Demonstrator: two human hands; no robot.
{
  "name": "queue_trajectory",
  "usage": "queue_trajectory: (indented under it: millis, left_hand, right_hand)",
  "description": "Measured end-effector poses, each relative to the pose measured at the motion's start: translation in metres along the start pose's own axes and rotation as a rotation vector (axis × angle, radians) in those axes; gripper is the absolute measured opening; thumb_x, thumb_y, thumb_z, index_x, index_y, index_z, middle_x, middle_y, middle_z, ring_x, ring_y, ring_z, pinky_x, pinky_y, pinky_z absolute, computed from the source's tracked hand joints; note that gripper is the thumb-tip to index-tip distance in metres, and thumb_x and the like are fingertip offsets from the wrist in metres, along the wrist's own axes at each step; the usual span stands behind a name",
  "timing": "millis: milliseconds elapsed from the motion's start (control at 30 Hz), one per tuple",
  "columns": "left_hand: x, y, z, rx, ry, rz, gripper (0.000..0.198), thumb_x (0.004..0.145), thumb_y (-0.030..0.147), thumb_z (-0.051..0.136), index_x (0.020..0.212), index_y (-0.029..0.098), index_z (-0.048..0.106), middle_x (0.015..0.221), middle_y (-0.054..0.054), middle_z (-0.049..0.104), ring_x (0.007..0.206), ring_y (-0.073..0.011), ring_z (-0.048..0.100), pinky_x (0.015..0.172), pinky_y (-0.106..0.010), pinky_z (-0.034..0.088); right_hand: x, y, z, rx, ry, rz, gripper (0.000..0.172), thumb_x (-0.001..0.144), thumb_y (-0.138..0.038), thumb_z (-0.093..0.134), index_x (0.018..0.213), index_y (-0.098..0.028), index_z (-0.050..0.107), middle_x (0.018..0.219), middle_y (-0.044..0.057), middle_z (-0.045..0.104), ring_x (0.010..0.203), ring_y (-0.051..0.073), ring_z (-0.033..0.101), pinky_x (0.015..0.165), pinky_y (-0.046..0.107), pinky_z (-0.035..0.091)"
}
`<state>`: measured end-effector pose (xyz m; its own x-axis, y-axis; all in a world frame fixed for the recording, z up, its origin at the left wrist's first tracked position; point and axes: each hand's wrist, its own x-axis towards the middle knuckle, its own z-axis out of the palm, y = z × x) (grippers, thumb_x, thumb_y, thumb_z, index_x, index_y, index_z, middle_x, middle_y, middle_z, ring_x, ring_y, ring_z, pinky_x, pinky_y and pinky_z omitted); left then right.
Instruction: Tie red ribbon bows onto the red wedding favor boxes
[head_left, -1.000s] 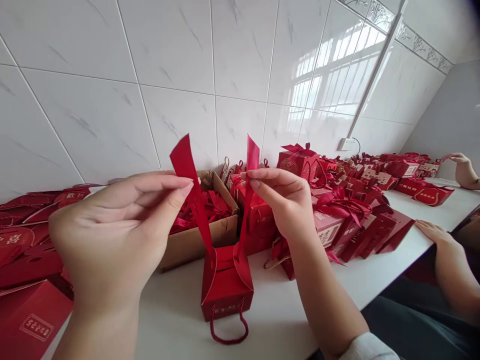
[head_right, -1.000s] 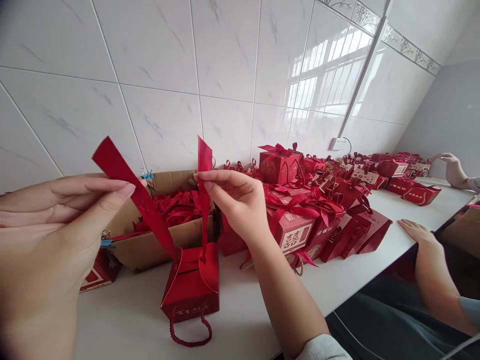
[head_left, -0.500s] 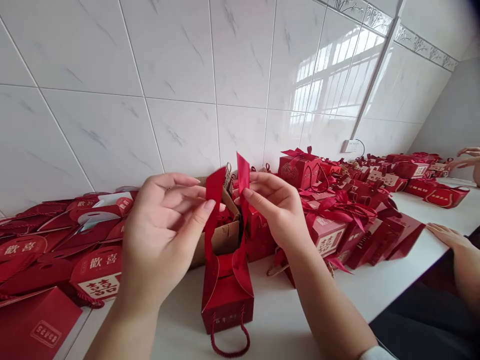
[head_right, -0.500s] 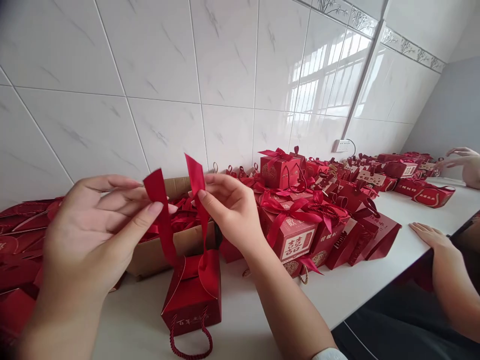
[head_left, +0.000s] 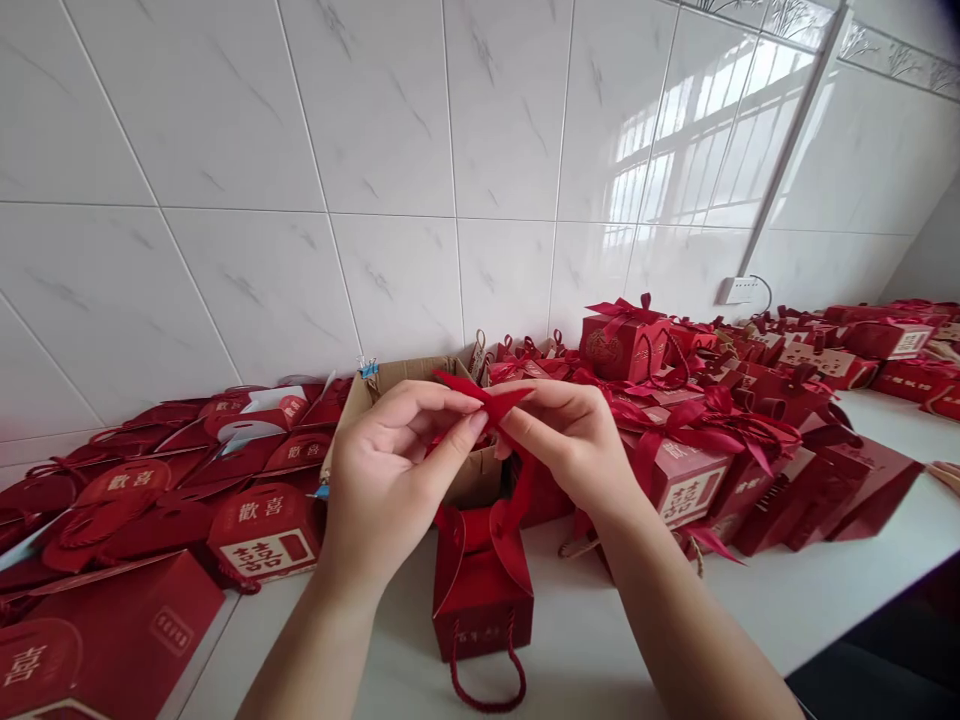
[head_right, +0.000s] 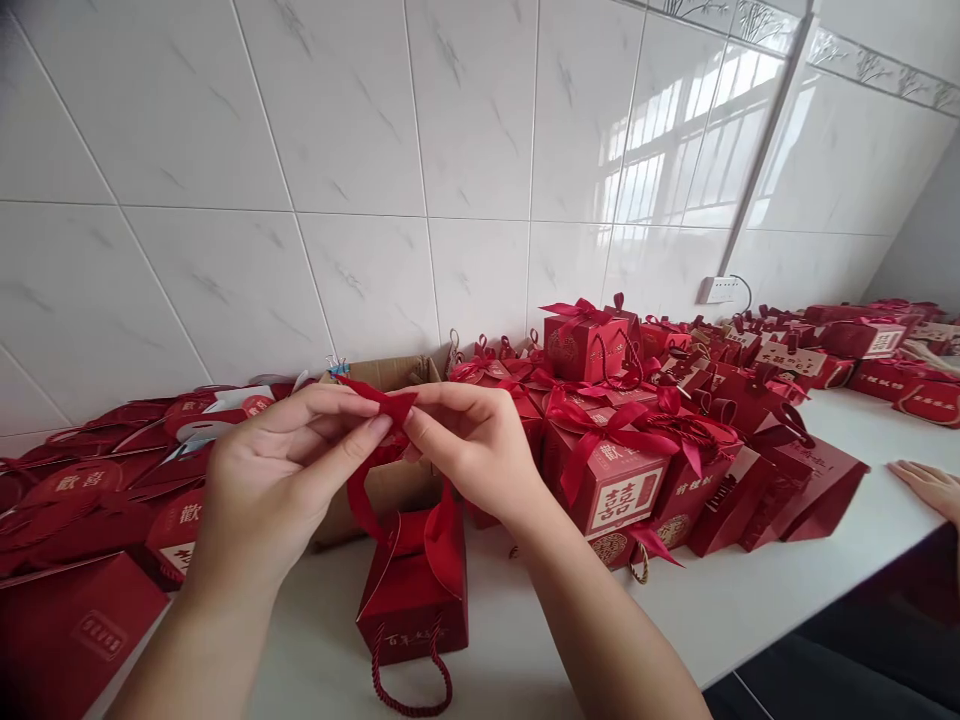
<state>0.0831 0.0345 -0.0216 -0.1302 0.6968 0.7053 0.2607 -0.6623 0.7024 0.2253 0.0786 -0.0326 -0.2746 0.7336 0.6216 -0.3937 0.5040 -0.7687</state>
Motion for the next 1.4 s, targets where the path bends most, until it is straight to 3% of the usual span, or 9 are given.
queue_trajectory:
  millis: [100, 233, 300, 433, 700, 833, 1033, 1167, 1400]
  left_hand:
    - [0.0, 0.0, 0.0, -0.058, 0.051, -0.065, 0.018, 0.072, 0.018, 0.077, 0.084, 0.02, 0.062, 0.08, 0.001, 0.067, 0.072, -0.011, 0.068, 0.066, -0.016, 0.058]
    - [0.003, -0.004, -0.002, -0.16, 0.113, -0.134, 0.048, 0.068, 0.019, 0.08, 0.108, 0.022, 0.055, 0.087, 0.001, 0.066, 0.068, -0.0095, 0.066, 0.065, -0.018, 0.058]
    - [0.004, -0.007, -0.004, -0.168, 0.061, -0.153, 0.041, 0.069, 0.022, 0.08, 0.106, 0.019, 0.061, 0.087, -0.001, 0.067, 0.072, -0.0106, 0.066, 0.066, -0.018, 0.058]
    - [0.005, -0.01, -0.006, -0.143, 0.035, -0.142, 0.015, 0.069, 0.022, 0.079, 0.079, 0.019, 0.069, 0.077, 0.0, 0.069, 0.072, -0.0115, 0.068, 0.065, -0.016, 0.058]
    - [0.004, -0.006, -0.008, 0.036, -0.019, -0.012, 0.008, 0.073, 0.022, 0.076, 0.074, 0.021, 0.069, 0.075, -0.001, 0.07, 0.069, -0.0151, 0.069, 0.065, -0.023, 0.061]
    - [0.003, -0.007, -0.008, 0.076, -0.018, 0.092, 0.007, 0.074, 0.019, 0.074, 0.073, 0.021, 0.067, 0.078, -0.001, 0.068, 0.074, -0.0146, 0.068, 0.068, -0.021, 0.06]
    - [0.007, -0.007, -0.015, -0.121, -0.201, -0.096, 0.018, 0.075, 0.022, 0.073, 0.091, 0.025, 0.065, 0.088, -0.001, 0.066, 0.084, -0.0146, 0.067, 0.071, -0.018, 0.059]
    - [0.011, -0.01, -0.019, -0.018, -0.383, -0.22, 0.019, 0.081, 0.036, 0.067, 0.095, 0.023, 0.07, 0.095, -0.007, 0.07, 0.092, -0.0214, 0.067, 0.077, -0.028, 0.059]
    - [0.011, -0.02, -0.021, 0.007, -0.391, -0.305, 0.025, 0.085, 0.042, 0.059, 0.077, 0.021, 0.069, 0.079, -0.004, 0.067, 0.078, -0.0188, 0.063, 0.07, -0.027, 0.053]
  right_hand:
    - [-0.001, -0.003, 0.0, -0.039, -0.022, 0.018, 0.011, 0.077, -0.028, 0.071, 0.074, -0.017, 0.072, 0.057, -0.001, 0.062, 0.05, 0.01, 0.056, 0.047, 0.021, 0.047]
    - [-0.001, -0.006, 0.001, -0.06, -0.053, 0.057, 0.018, 0.074, -0.033, 0.074, 0.07, -0.017, 0.068, 0.055, -0.002, 0.059, 0.048, 0.009, 0.054, 0.044, 0.02, 0.044]
    - [-0.001, -0.006, 0.002, -0.024, -0.069, 0.068, 0.019, 0.074, -0.034, 0.075, 0.071, -0.016, 0.068, 0.057, -0.002, 0.06, 0.049, 0.009, 0.054, 0.045, 0.02, 0.044]
    - [0.001, -0.006, 0.002, 0.026, -0.111, 0.084, 0.02, 0.074, -0.035, 0.075, 0.075, -0.017, 0.067, 0.065, -0.001, 0.063, 0.056, 0.009, 0.058, 0.051, 0.021, 0.048]
    - [0.004, 0.001, -0.002, 0.105, -0.176, 0.08, 0.02, 0.078, -0.034, 0.073, 0.092, -0.019, 0.07, 0.072, 0.0, 0.068, 0.061, 0.011, 0.063, 0.061, 0.023, 0.055]
    - [0.006, 0.004, -0.006, 0.155, -0.204, 0.08, 0.016, 0.079, -0.034, 0.072, 0.084, -0.019, 0.074, 0.071, 0.0, 0.069, 0.06, 0.01, 0.062, 0.061, 0.023, 0.056]
    - [0.007, 0.009, -0.01, 0.113, -0.163, 0.048, 0.013, 0.082, -0.03, 0.07, 0.084, -0.019, 0.076, 0.072, 0.0, 0.069, 0.066, 0.01, 0.063, 0.065, 0.022, 0.055]
    - [0.008, 0.01, -0.012, 0.085, -0.156, 0.021, 0.012, 0.084, -0.029, 0.068, 0.083, -0.019, 0.075, 0.071, -0.001, 0.068, 0.067, 0.01, 0.063, 0.067, 0.022, 0.054]
    - [0.006, 0.0, -0.021, -0.262, -0.259, -0.222, 0.01, 0.084, -0.02, 0.062, 0.078, -0.017, 0.069, 0.075, 0.002, 0.067, 0.071, 0.014, 0.06, 0.067, 0.027, 0.049]
